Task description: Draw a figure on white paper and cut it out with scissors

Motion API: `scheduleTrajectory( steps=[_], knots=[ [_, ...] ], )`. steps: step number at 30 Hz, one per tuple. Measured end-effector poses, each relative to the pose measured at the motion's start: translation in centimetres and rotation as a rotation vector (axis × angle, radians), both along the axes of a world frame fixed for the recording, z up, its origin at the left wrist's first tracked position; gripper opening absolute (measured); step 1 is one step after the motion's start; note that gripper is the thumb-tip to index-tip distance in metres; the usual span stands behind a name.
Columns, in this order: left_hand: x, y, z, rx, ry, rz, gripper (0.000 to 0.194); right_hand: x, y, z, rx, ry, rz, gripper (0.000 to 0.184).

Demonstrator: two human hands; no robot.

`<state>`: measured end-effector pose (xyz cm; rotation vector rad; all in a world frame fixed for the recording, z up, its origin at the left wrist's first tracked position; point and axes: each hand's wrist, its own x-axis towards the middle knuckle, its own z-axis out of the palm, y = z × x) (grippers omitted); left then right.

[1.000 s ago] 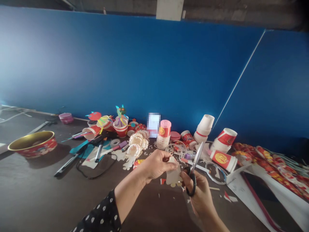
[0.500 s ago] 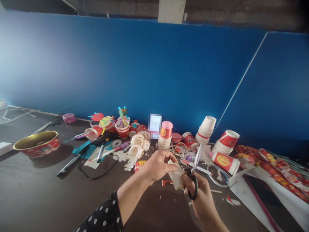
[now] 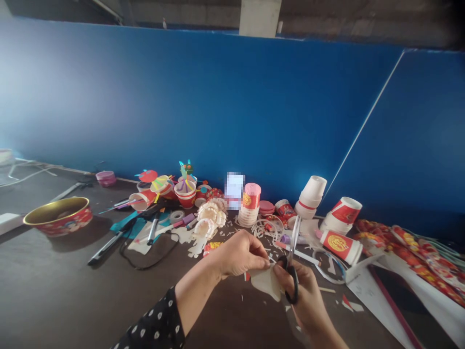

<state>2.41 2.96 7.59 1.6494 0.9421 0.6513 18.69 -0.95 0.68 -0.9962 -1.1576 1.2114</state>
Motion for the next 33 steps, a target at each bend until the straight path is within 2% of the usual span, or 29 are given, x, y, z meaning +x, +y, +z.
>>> scheduleTrajectory(
  steps=[6,11,14,18,20,26,33],
  knots=[
    [-0.2,0.0,-0.1,0.02,0.045,-0.082,0.009,0.1,-0.2,0.3,-0.013,-0.03,0.018,0.023],
    [-0.3,-0.1,-0.1,0.04,0.057,-0.098,0.007,0.1,-0.1,0.2,-0.035,-0.032,0.027,0.025],
    [-0.3,0.1,0.0,0.025,0.047,-0.06,0.007,0.2,0.0,-0.1,-0.024,-0.005,-0.007,0.027],
    [-0.1,0.4,0.3,-0.041,-0.102,0.059,0.01,0.2,0.2,-0.6,-0.02,0.057,-0.156,0.032],
    [-0.1,0.4,0.5,-0.085,-0.199,0.11,0.01,0.2,0.2,-0.6,0.013,0.048,-0.125,0.04],
    [0.1,0.3,0.7,-0.198,-0.41,0.169,0.007,-0.7,-0.3,0.2,-0.025,-0.087,0.004,0.04],
    [0.2,0.4,0.5,-0.248,-0.502,0.184,0.007,-1.5,-1.2,0.4,-0.102,-0.173,0.12,0.04]
  ],
)
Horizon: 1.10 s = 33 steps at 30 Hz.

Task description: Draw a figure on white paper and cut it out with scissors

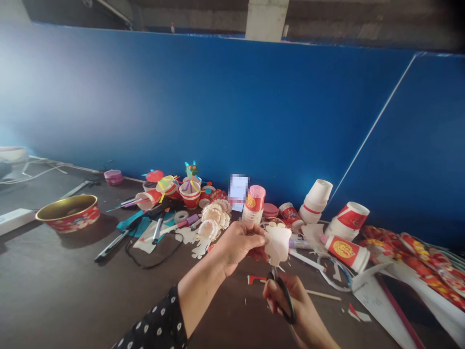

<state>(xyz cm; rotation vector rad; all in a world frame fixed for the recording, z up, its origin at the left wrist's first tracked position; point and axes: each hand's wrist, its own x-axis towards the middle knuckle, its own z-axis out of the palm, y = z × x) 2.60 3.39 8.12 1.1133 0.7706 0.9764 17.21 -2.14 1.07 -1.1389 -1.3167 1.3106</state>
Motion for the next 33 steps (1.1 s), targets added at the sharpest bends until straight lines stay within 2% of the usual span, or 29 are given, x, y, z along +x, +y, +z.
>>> scheduleTrajectory(
  steps=[5,10,14,18,27,33],
  knots=[
    [0.1,0.0,0.1,-0.024,-0.001,0.003,0.007,0.1,-0.1,0.1,0.019,0.014,0.09,0.04],
    [0.1,0.0,0.2,-0.018,0.003,0.029,0.005,0.2,-0.2,0.2,0.033,0.038,0.058,0.039],
    [0.1,-0.2,0.5,-0.008,0.04,0.067,0.006,0.3,-0.3,0.3,0.02,0.037,0.118,0.041],
    [0.2,-0.4,0.7,-0.002,0.065,0.104,0.008,0.4,-0.3,0.1,0.028,0.063,0.126,0.04],
    [1.0,-0.9,0.3,-0.022,0.071,0.067,0.011,0.8,-0.3,-0.5,0.002,0.086,0.074,0.039],
    [1.2,-1.0,0.3,-0.052,0.051,0.1,0.012,0.6,-0.2,-1.0,0.029,0.092,0.074,0.041]
  ],
)
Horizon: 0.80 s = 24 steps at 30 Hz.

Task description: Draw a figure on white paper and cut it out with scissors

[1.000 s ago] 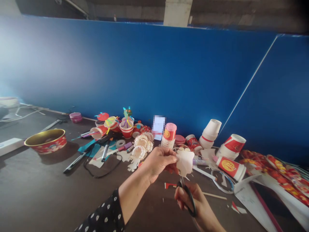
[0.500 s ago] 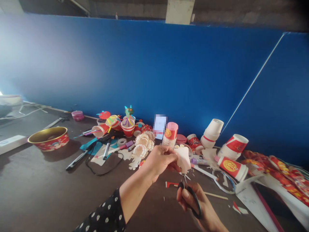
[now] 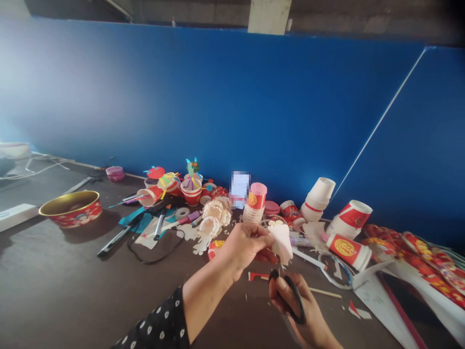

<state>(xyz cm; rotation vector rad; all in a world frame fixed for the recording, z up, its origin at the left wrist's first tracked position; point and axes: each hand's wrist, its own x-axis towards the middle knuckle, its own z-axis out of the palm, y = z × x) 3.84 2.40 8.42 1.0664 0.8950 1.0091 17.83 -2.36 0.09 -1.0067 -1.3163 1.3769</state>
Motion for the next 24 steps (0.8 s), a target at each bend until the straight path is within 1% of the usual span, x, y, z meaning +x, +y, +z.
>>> scheduleTrajectory(
  steps=[5,10,13,16,17,19,20,22,23,24],
  knots=[
    [0.2,-0.3,0.0,-0.011,-0.037,0.011,0.01,-0.2,0.0,0.0,0.035,0.007,-0.058,0.04],
    [0.3,-0.4,-0.2,0.003,-0.027,-0.011,0.011,-0.2,0.2,0.6,0.045,0.018,-0.039,0.041],
    [0.0,0.0,-0.3,0.027,-0.028,0.046,0.008,-0.3,0.3,0.8,0.014,0.013,-0.033,0.041],
    [-0.5,0.6,-0.3,0.072,0.026,0.127,0.006,-0.3,0.4,0.8,-0.054,0.032,-0.136,0.04],
    [-0.7,0.9,-0.3,0.087,0.062,0.15,0.006,-0.2,0.5,0.8,-0.059,0.035,-0.176,0.04],
    [-1.0,1.3,-0.6,0.138,0.15,0.201,0.005,0.0,0.5,0.8,-0.02,0.024,-0.233,0.043],
    [-1.0,1.5,-0.7,0.161,0.182,0.211,0.006,0.2,0.5,0.8,0.016,0.003,-0.227,0.044],
    [-1.1,1.8,-1.0,0.195,0.227,0.216,0.008,0.3,0.3,0.8,0.079,-0.066,-0.165,0.045],
    [-1.1,1.8,-1.1,0.207,0.24,0.215,0.009,0.3,0.2,0.9,0.088,-0.11,-0.114,0.045],
    [-1.1,1.9,-1.2,0.213,0.249,0.213,0.009,0.3,0.1,1.0,0.076,-0.136,-0.096,0.046]
  ],
)
